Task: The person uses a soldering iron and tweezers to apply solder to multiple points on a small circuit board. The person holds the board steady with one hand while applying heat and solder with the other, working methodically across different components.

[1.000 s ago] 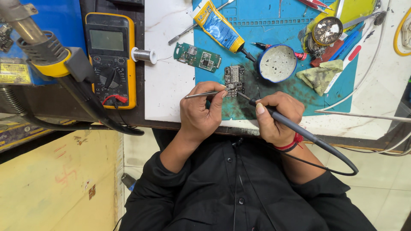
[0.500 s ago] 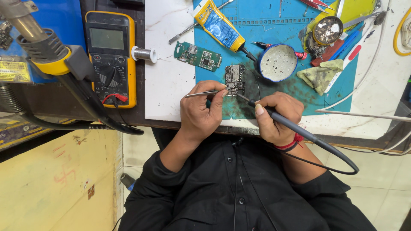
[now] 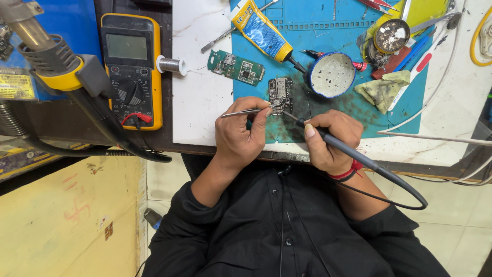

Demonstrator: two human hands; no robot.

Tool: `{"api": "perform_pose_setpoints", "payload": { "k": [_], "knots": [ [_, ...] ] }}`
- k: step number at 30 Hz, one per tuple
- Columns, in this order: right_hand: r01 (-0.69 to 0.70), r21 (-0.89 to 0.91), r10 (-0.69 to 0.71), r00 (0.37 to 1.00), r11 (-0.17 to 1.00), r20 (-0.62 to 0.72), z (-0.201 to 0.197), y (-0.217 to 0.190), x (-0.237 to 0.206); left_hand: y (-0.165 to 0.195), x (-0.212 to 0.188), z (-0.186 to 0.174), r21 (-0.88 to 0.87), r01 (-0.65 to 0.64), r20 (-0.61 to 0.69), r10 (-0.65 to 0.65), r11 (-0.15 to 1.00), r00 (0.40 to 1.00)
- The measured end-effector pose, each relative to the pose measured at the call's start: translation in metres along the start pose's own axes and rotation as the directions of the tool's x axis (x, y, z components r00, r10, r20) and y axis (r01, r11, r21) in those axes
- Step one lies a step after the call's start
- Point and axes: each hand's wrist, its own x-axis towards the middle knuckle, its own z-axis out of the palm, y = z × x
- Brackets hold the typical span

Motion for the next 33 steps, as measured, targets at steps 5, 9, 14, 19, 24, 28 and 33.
{"api": "perform_pose_setpoints", "payload": {
  "k": [5,9,14,19,24,28,33],
  "knots": [
    [0.006,0.002,-0.006,1.0,1.0,0.017,-0.0002,-0.0003,0.0002,0.0001,-0.0006,0.0002,0.005,-0.002,-0.005,0.002,1.0,1.0],
    [0.009,0.005,-0.009,1.0,1.0,0.002,0.0002,-0.0001,0.0005,-0.0003,0.0,0.0003,0.005,-0.008,-0.005,0.008,1.0,1.0],
    [0.004,0.009,-0.005,1.0,1.0,0.019,-0.0009,-0.0001,0.0002,0.0002,-0.0003,0.0008,0.015,-0.006,-0.008,0.007,1.0,1.0],
    [0.01,-0.001,-0.01,1.0,1.0,0.003,0.0002,0.0,-0.0004,0.0006,-0.0005,0.0008,0.009,0.0,-0.009,0.0,1.0,1.0],
    [-0.008,0.003,0.008,1.0,1.0,-0.016,-0.0002,0.0002,-0.0022,0.0002,-0.0004,0.0005,0.011,0.0,-0.008,0.0,1.0,1.0],
    [-0.007,-0.006,0.007,1.0,1.0,-0.023,0.0003,0.0005,-0.0026,0.0008,-0.001,-0.0007,-0.003,-0.004,-0.007,0.004,1.0,1.0],
    [-0.002,-0.003,0.002,1.0,1.0,-0.012,-0.0002,0.0001,-0.0018,0.0013,-0.0014,-0.0017,0.006,-0.025,0.011,0.025,1.0,1.0]
  ]
}}
